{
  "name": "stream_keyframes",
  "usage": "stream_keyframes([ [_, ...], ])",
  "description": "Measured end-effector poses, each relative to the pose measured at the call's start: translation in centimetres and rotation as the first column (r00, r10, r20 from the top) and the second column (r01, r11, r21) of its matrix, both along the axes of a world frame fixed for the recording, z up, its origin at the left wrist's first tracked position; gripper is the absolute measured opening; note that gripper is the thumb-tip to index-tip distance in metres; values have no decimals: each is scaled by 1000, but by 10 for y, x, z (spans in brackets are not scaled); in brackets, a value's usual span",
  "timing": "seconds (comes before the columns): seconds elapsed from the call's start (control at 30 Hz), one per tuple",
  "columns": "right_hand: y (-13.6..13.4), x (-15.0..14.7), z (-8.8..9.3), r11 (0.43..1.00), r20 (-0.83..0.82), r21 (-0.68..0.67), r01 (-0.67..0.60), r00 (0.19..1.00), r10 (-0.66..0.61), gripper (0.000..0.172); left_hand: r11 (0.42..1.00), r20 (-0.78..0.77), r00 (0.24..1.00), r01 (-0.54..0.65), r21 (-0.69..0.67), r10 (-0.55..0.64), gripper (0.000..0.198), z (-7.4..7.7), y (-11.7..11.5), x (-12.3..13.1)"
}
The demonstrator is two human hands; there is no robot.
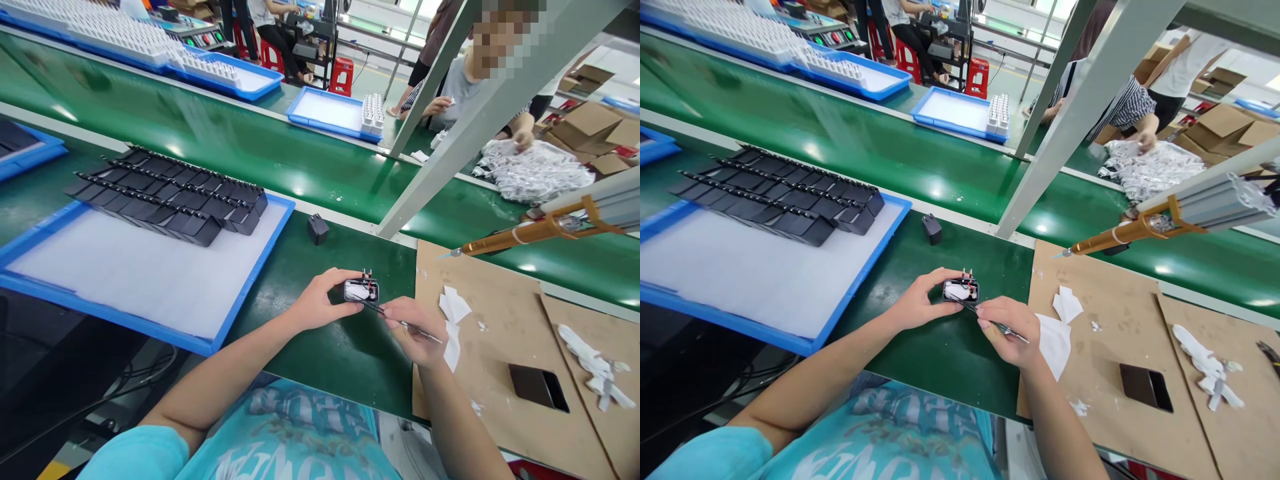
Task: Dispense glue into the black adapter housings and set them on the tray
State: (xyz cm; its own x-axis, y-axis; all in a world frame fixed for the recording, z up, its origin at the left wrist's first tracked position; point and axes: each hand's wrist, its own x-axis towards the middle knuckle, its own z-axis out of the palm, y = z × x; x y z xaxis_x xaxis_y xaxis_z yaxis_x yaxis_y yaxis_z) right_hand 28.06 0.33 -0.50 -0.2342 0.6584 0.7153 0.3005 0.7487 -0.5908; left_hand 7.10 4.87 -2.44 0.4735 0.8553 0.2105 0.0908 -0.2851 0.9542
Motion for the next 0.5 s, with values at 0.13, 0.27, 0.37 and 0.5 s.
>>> stream_keyframes([
  [0.13, 0, 0, 0, 1000, 6, 19, -8, 1000, 7, 37, 1000, 3, 1000, 2, 8, -2, 46, 0, 0, 0],
  [0.27, 0, 2, -4, 999, 41, 37, 14, 999, -16, 40, 1000, -5, 1000, 8, 20, -8, 45, 1, -1, 0],
  [0.37, -1, 4, -5, 998, 48, 56, 42, 998, -45, 41, 1000, -7, 1000, 8, 14, -8, 46, 1, -1, 0],
  [0.5, -2, 6, -1, 994, 74, 85, 61, 995, -68, 37, 1000, -26, 999, -22, 13, 22, 46, -1, 0, 0],
])
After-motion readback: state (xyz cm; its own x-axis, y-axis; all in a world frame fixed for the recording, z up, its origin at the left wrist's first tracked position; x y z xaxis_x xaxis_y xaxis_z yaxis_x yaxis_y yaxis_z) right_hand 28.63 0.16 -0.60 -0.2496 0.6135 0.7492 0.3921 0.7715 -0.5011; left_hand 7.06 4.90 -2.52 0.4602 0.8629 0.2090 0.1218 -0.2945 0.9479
